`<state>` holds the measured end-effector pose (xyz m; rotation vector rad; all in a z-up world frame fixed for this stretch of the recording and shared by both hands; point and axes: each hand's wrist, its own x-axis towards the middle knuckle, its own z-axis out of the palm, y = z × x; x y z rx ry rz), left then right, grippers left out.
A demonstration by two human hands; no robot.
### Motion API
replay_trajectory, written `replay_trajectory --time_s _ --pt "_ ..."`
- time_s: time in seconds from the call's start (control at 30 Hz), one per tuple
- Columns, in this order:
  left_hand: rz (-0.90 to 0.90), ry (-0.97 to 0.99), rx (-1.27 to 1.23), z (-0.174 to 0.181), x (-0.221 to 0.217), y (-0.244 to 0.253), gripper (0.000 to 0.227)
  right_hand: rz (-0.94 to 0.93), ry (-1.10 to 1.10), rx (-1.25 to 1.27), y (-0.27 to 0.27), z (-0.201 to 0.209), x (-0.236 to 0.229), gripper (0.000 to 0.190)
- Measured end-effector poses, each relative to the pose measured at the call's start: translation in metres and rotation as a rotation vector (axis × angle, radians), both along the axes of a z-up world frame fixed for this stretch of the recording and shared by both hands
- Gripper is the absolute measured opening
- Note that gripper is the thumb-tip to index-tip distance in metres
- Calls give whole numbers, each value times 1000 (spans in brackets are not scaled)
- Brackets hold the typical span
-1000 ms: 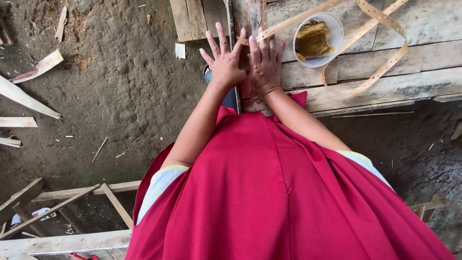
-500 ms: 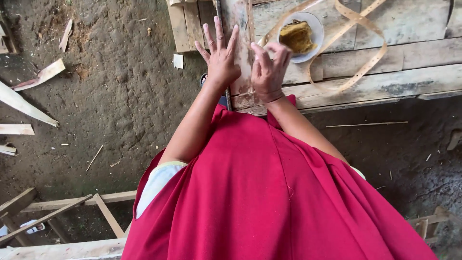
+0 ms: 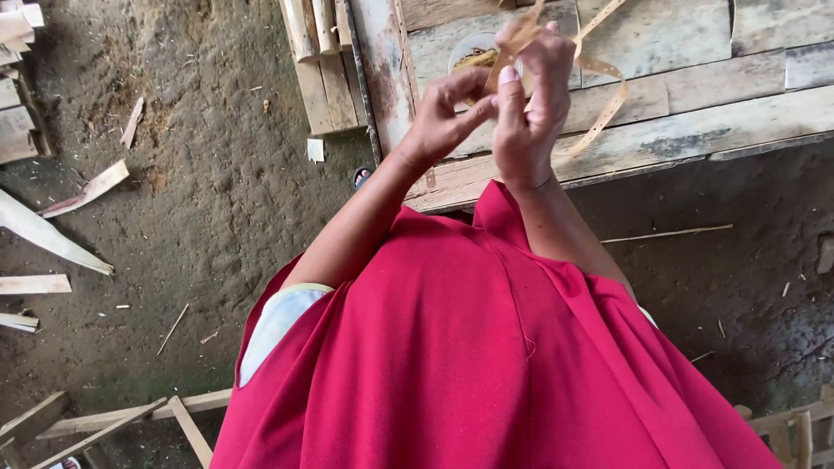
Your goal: The person applies a brown paste from a small container onto thin bamboo strips using their fingers, then presses the strips onto a wooden plank. The person repeats this process for multiple strips, smoothing each one into place.
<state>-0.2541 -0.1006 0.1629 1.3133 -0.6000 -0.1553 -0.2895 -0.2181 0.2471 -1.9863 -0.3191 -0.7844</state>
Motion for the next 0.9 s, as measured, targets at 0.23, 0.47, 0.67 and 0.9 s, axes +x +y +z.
replay_trajectory --time_s 0.23,0.47,0.67,0.9 --pt "-389 604 70 -27 -12 30 36 -123 74 201 -19 -17 29 37" --pt "-436 802 177 -75 0 68 47 -132 314 157 -77 -134 80 55" --pt "-431 881 310 -99 21 74 46 -466 274 -373 -105 -176 88 36" --pt "-409 899 377 -112 41 53 45 -546 431 -762 -126 -196 87 67"
